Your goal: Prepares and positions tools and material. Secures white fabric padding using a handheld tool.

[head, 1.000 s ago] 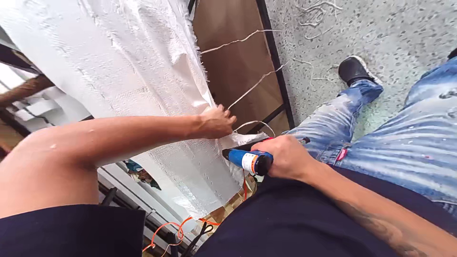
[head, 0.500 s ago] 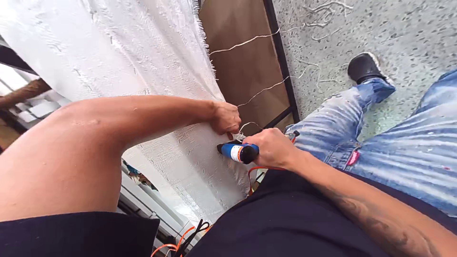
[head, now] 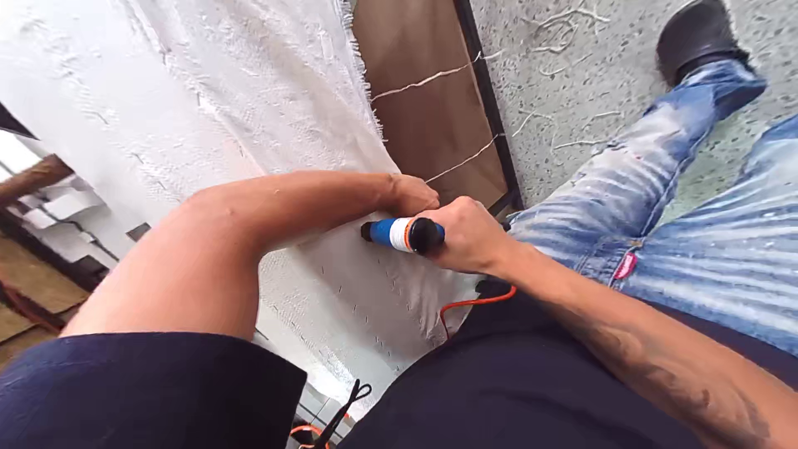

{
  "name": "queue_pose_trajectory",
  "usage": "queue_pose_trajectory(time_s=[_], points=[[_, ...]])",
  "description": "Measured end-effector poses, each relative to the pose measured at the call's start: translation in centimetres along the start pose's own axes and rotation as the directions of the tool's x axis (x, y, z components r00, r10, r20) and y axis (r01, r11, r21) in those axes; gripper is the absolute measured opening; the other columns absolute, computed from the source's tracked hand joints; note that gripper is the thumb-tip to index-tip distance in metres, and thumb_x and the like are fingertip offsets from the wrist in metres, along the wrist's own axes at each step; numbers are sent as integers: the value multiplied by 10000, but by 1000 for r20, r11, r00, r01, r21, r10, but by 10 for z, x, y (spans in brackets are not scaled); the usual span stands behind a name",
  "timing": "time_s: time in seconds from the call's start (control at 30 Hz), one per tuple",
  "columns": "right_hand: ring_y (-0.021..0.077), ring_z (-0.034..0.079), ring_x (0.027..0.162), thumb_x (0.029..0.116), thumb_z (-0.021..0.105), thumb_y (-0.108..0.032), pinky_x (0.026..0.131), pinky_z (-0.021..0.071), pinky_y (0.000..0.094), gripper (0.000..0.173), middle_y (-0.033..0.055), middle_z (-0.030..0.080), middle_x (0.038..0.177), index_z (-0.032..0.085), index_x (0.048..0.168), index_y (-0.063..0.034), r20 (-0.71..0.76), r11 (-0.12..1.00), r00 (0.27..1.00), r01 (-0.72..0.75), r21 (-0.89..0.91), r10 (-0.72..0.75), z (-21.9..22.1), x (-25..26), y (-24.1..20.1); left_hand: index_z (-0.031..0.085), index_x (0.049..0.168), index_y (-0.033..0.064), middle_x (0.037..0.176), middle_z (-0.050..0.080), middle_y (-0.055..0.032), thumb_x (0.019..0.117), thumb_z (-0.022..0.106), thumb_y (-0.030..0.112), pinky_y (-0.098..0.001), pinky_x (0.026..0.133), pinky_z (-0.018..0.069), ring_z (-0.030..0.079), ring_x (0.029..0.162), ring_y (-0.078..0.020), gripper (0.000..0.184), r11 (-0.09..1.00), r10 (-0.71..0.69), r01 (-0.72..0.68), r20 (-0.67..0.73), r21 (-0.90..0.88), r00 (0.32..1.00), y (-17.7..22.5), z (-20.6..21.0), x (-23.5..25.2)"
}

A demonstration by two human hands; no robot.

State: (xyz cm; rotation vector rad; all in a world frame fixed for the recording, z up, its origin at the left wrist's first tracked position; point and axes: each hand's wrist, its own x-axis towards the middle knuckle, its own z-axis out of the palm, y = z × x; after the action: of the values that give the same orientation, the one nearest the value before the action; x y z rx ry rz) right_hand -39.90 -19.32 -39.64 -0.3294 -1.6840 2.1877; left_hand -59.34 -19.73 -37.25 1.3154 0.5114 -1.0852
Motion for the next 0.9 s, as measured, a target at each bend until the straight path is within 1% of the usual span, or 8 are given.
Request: queue_pose_trajectory(time_s=[0.07,0.13,0.23,0.33,0.47,0.67,0.8,0.9], points=[[233,690,680,880,661,-436,558,517,504,285,31,661,689,680,827,-157,-13,1000,1000,23,-6,-23,-12,1,-3,688,926,26,850,686,-160,901,708,240,-625,707,515,686,844,-372,216,997,-12,16,-62,70,998,-11,-18,5],[221,689,687,895,623,-468,569,520,496,309,26,674,706,696,865,-170,14,999,999,41,-32,-40,-29,-5,-6,724,1043,91,870,715,-151,884,715,530,-656,734,523,704,869,-387,466,981,-124,130,-48,142,991,-24,-50,-2],[212,687,677,889,598,-497,558,517,489,335,18,676,707,701,876,-179,77,998,996,54,-40,-51,-40,-15,-10,725,928,51,871,698,-179,684,780,761,-682,759,515,689,879,-415,753,909,-369,344,70,237,927,-41,-95,-41],[220,675,650,886,585,-485,536,502,491,320,15,647,670,679,838,-182,103,996,992,77,-52,-71,-38,-16,-7,714,876,93,790,673,-110,633,819,745,-611,732,520,680,803,-341,704,877,-421,374,107,302,901,-23,-136,-82],[250,674,641,872,589,-470,534,496,513,311,33,645,660,688,844,-177,123,994,991,60,-92,-48,-39,-21,-11,724,849,104,854,692,-123,563,895,673,-611,774,510,680,880,-340,660,747,-655,524,322,409,683,21,-148,-102],[259,670,649,866,591,-465,543,489,514,310,36,625,651,667,833,-167,96,991,995,44,-125,-32,-58,-29,-20,680,862,38,850,666,-165,869,718,84,-625,707,511,668,857,-404,59,877,-430,389,103,281,897,43,-130,-99],[266,697,701,876,598,-483,588,518,533,336,48,680,715,712,908,-168,79,995,997,29,-92,-21,-59,-20,-25,653,1049,51,814,667,-170,880,685,155,-623,683,508,680,817,-414,201,900,-392,403,-100,163,915,26,-104,-97],[291,699,713,855,640,-442,599,514,546,310,73,682,722,715,915,-147,97,998,995,11,-67,-5,-56,-4,-19,625,1113,65,786,659,-159,844,702,154,-598,680,502,678,789,-397,293,905,-375,391,-119,166,919,13,-94,-88]])
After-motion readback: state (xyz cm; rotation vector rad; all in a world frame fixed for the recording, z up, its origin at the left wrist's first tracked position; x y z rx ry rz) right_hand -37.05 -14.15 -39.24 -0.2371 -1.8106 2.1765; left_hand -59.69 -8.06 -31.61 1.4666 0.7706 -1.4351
